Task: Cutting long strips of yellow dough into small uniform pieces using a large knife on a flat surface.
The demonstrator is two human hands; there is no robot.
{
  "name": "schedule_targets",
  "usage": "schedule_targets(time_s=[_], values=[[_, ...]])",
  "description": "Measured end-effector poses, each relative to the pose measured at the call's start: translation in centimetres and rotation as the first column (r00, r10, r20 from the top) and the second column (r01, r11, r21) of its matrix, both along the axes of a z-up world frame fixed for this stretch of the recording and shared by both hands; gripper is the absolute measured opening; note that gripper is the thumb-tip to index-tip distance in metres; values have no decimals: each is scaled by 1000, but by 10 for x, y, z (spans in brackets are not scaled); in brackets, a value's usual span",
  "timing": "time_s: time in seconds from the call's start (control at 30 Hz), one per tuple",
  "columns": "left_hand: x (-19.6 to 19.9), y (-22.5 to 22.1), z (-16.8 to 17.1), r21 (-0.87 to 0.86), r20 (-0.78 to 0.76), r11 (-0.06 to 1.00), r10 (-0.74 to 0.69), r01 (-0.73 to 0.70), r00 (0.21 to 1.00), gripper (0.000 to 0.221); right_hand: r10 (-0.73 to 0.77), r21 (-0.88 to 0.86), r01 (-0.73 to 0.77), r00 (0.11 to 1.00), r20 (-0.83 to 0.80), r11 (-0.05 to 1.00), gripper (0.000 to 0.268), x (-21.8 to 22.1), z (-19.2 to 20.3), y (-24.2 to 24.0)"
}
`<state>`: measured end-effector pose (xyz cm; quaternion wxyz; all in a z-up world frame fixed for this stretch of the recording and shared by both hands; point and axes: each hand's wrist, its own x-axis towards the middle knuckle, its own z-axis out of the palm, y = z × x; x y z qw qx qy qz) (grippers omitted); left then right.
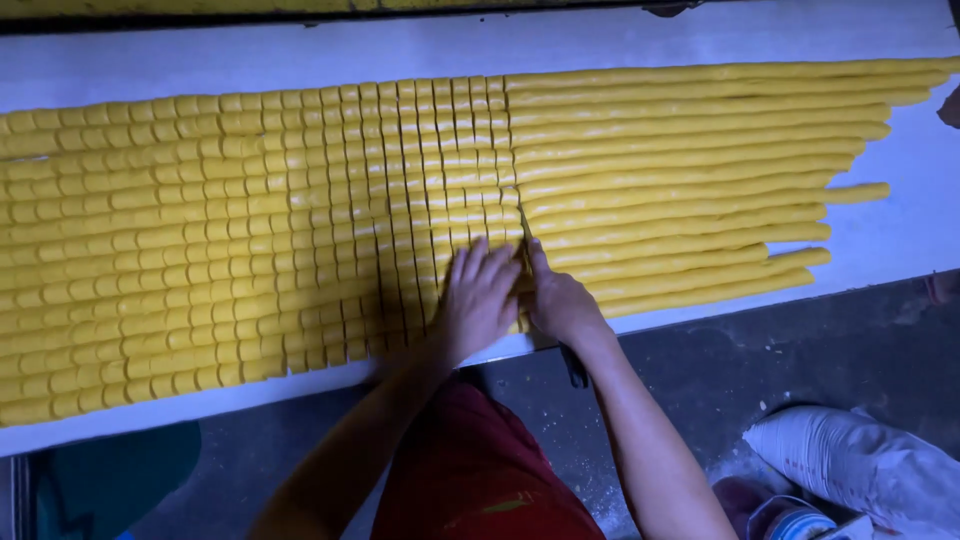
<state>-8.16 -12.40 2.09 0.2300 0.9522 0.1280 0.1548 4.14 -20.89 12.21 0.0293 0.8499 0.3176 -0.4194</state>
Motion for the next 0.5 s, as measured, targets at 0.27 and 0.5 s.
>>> schedule_targets(time_s=[0.27,0.5], values=[[-17,-46,-13,47,-114,996,84,-79,990,50,10,93,-8,1000,-24,996,90,-32,16,-36],[-7,-50,-41,170,95,970,162,-177,982,38,-9,151,19,998,-68,988,85,-97,21,-177]])
